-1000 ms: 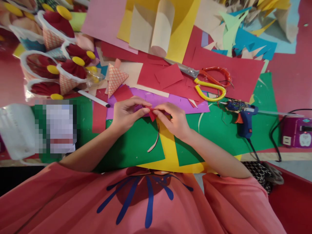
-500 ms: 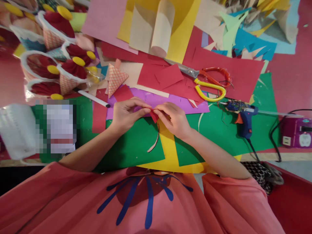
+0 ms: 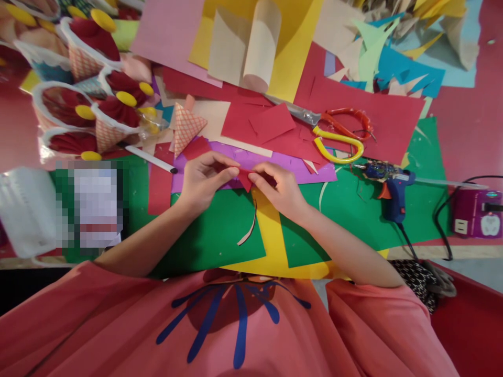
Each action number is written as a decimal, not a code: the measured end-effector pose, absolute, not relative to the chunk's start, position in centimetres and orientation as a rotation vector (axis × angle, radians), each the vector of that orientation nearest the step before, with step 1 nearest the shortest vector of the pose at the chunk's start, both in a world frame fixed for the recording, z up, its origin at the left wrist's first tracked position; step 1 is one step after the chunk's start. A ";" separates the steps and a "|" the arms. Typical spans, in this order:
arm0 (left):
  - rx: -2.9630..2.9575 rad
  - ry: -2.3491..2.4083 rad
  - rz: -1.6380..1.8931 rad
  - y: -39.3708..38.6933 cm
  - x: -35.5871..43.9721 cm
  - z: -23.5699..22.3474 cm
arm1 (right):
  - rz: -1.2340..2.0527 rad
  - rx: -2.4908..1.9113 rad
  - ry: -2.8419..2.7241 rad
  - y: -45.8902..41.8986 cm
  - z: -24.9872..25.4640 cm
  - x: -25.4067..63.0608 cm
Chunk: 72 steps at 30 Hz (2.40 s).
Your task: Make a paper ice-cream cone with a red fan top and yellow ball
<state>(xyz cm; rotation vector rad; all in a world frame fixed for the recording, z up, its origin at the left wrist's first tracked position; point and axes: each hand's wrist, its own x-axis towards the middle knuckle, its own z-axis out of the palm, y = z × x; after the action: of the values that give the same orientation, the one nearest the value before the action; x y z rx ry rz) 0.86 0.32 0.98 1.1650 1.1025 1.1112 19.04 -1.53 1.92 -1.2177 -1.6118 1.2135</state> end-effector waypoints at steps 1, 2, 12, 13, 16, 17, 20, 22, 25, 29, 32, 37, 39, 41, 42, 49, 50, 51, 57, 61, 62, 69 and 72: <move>1.188 1.098 1.090 0.3 0.8 1.1 | 1.222 -1.215 -1.609 -1.5 2.0 19.1; 1.214 1.098 1.070 0.2 0.8 1.1 | 1.233 -1.215 -1.602 -1.5 2.1 19.1; 1.324 1.124 0.999 0.1 0.6 0.9 | 1.373 -1.166 -1.574 -1.1 2.6 19.4; 1.322 1.120 0.993 0.1 0.6 0.9 | 1.397 -1.159 -1.571 -1.0 2.6 19.4; 1.328 1.109 0.981 0.1 0.6 0.9 | 1.441 -1.152 -1.576 -0.8 2.6 19.7; 1.338 1.106 0.981 0.1 0.6 1.0 | 1.451 -1.150 -1.578 -0.8 2.6 19.8; 1.384 1.092 1.000 0.0 0.6 1.1 | 1.504 -1.133 -1.562 -0.7 2.6 19.8; 1.421 1.085 1.013 -0.1 0.5 1.2 | 1.532 -1.135 -1.550 -0.7 2.4 19.8; 1.492 1.083 1.012 -0.2 0.4 1.5 | 1.524 -1.165 -1.583 -0.7 2.1 19.5; 1.607 1.062 0.970 -0.2 0.4 1.7 | 1.509 -1.164 -1.653 -0.8 2.1 19.3; 1.604 1.053 0.980 -0.2 0.4 1.6 | 1.503 -1.145 -1.671 -0.8 2.4 19.4; 1.623 1.053 0.978 -0.2 0.4 1.4 | 1.384 -1.115 -1.722 -1.0 2.7 19.5; 1.664 1.049 0.974 -0.2 0.4 1.5 | 1.351 -1.105 -1.747 -1.0 2.6 19.5; 1.691 1.034 0.975 -0.2 0.3 1.6 | 1.350 -1.088 -1.763 -1.0 2.6 19.5; 1.696 1.020 0.978 -0.2 0.3 1.7 | 1.361 -1.076 -1.767 -0.9 2.6 19.5; 1.691 0.975 0.981 -0.2 0.2 1.7 | 1.483 -1.057 -1.739 -0.7 2.7 19.5; 1.706 0.969 0.990 -0.2 0.2 1.8 | 1.504 -1.048 -1.741 -0.7 2.7 19.5; 1.727 0.963 0.996 -0.2 0.2 1.8 | 1.532 -1.035 -1.746 -0.8 2.7 19.4; 1.890 0.971 0.946 -0.1 0.1 2.1 | 1.666 -0.962 -1.764 -1.0 2.8 19.4; 1.930 0.906 0.994 -0.1 0.3 2.1 | 1.705 -0.938 -1.757 -1.1 2.9 19.5; 1.930 0.896 0.996 -0.1 0.3 2.1 | 1.703 -0.951 -1.757 -1.2 2.9 19.5; 1.980 0.918 0.977 -0.1 0.4 2.2 | 1.712 -1.008 -1.712 -1.2 3.2 19.2; 1.934 0.924 0.964 -0.2 0.4 2.3 | 1.734 -1.021 -1.696 -1.2 3.4 19.2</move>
<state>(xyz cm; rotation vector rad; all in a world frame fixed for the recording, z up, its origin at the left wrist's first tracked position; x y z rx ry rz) 0.38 -0.17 2.27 1.9338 0.9242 0.9640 19.25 -1.24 3.43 -1.0212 -1.6961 1.7340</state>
